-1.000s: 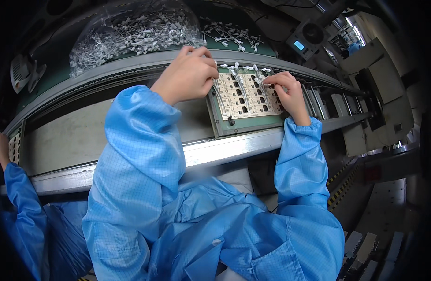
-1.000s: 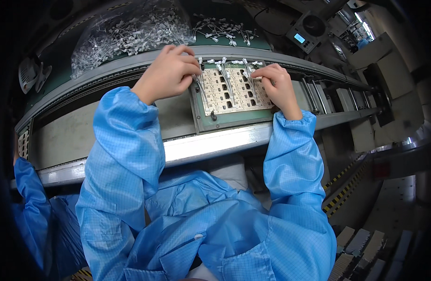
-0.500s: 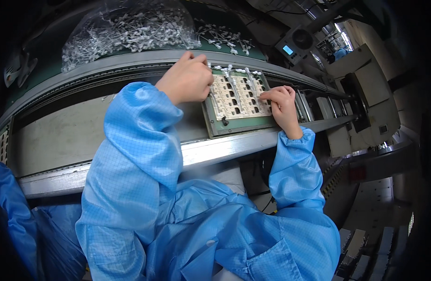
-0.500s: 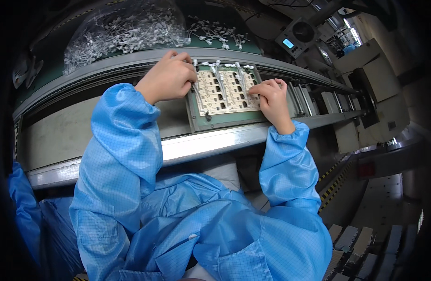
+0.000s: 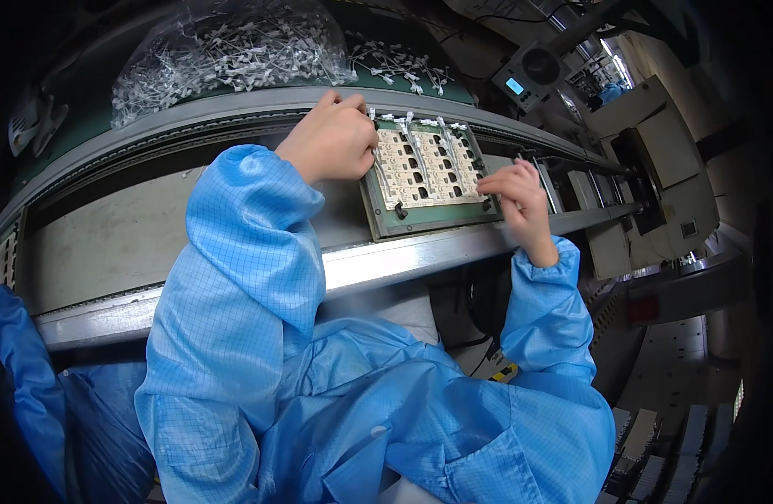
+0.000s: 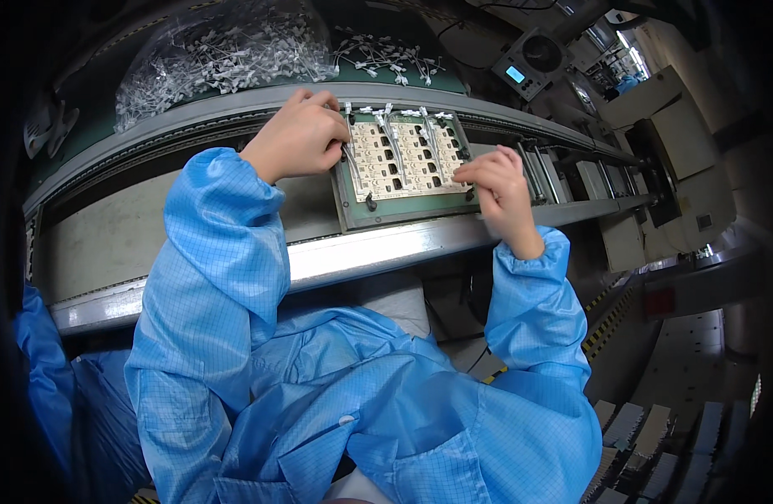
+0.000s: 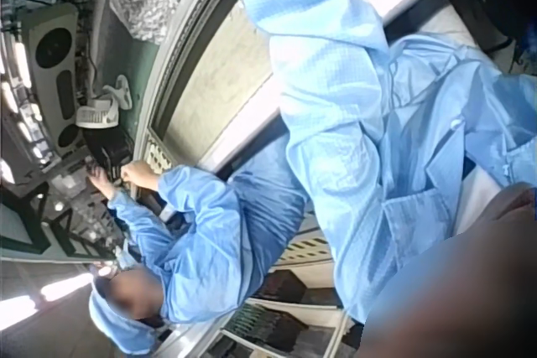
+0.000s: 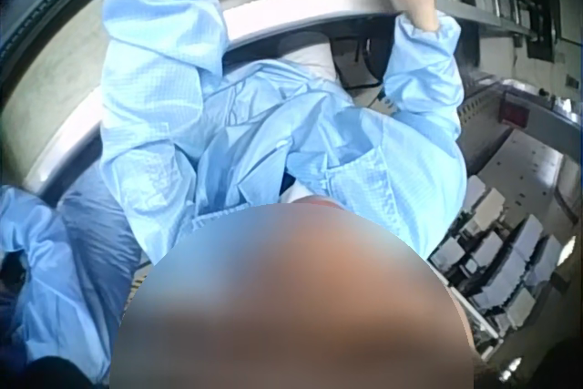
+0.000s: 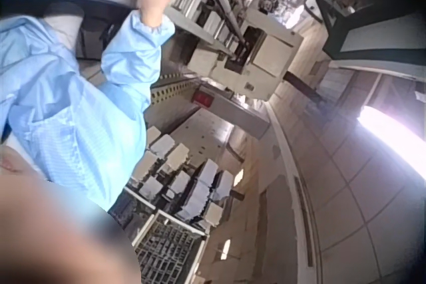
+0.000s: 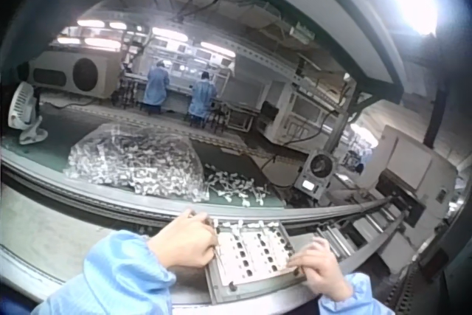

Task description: The recorder is manually assembling small components into a circuit board housing at a workstation.

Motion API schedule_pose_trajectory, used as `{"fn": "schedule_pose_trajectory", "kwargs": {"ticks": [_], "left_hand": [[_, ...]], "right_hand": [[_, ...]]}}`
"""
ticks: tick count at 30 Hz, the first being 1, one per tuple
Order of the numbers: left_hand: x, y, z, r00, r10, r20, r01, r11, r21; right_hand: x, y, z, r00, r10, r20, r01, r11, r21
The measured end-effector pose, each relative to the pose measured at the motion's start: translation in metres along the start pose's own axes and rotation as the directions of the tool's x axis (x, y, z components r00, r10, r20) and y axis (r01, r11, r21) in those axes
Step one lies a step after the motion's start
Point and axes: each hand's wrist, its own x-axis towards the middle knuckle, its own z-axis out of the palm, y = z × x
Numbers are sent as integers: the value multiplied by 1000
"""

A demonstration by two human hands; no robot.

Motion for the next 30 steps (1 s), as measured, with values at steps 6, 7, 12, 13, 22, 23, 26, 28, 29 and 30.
{"fn": "schedule_pose_trajectory", "kwargs": {"ticks": [6,7,12,13,22,23,26,28,29,30], "left_hand": [[-1,-4,4,999,20,-46,-19,1000,24],[-1,-5,4,998,35,-57,-34,999,20],[2,-10,12,949,154,-274,-142,988,61],[2,-8,9,960,135,-247,-126,991,49],[2,-7,3,974,85,-209,-75,996,55],[1,-8,2,976,75,-204,-65,996,56],[1,-7,2,976,65,-208,-44,994,105],[3,-7,2,979,67,-190,-51,995,89],[4,-7,2,983,64,-174,-52,996,72],[3,-7,2,983,59,-174,-47,996,74]], "right_hand": [[12,-18,28,976,-172,135,150,976,156],[13,-15,26,970,-169,177,140,976,166],[26,-16,19,989,-117,85,104,985,140],[26,-16,24,977,-154,149,131,980,151],[42,-10,35,970,-175,171,146,975,168],[45,-9,35,970,-175,170,146,975,170],[55,-5,36,990,-127,62,113,975,189],[59,-2,44,978,-172,122,151,975,162],[62,-1,43,979,-168,119,148,976,160],[67,-2,40,984,-152,96,136,979,155]]}}
